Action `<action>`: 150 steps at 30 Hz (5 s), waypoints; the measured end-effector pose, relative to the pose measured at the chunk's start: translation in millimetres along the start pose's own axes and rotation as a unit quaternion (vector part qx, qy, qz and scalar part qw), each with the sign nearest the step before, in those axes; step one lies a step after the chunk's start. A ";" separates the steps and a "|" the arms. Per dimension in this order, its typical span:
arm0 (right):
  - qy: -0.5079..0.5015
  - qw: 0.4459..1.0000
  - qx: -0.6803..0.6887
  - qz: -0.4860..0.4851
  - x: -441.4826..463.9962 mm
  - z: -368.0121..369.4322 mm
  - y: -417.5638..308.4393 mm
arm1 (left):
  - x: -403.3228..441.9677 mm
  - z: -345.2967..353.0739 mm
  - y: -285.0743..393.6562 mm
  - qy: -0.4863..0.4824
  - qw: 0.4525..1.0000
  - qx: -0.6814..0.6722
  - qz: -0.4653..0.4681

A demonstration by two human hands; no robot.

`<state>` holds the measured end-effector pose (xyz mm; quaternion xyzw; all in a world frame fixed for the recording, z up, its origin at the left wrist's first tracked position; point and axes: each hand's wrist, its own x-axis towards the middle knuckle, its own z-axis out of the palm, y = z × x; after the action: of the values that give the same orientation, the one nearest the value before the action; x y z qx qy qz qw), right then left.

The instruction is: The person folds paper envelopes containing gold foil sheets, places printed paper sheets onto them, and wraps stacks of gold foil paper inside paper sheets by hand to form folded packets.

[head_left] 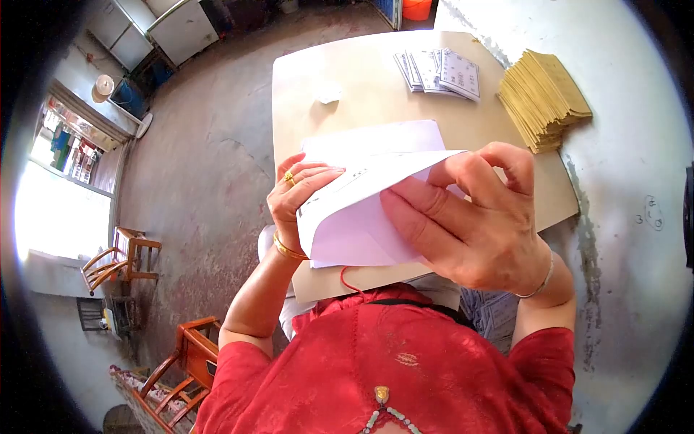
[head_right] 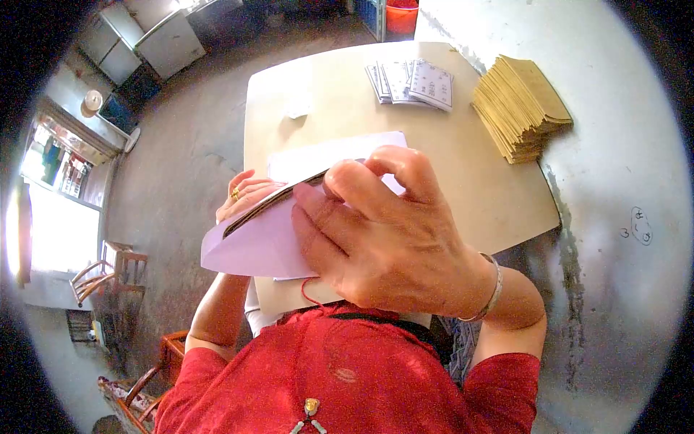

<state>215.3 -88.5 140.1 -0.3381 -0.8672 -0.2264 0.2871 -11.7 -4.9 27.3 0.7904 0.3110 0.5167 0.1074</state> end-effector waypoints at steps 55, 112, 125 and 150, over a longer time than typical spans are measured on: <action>-0.032 0.999 0.002 -0.034 3.6 24.9 -0.8 | -22.7 14.6 -6.3 0.091 0.981 -0.099 -0.138; -0.134 0.977 0.164 -0.029 13.6 17.4 25.3 | -21.7 13.6 -6.8 0.023 0.997 0.065 -0.021; -0.283 0.949 0.137 -0.030 36.9 4.2 33.1 | -27.8 24.1 -11.6 0.026 0.998 0.043 -0.032; -0.043 0.992 0.118 -0.028 37.2 34.8 25.8 | -35.8 30.9 -7.9 0.039 0.979 -0.095 -0.175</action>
<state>199.2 -33.9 143.9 -0.2870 -0.9085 -0.1158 0.2809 2.8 -15.6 -17.2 0.6890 0.3981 0.5475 0.2588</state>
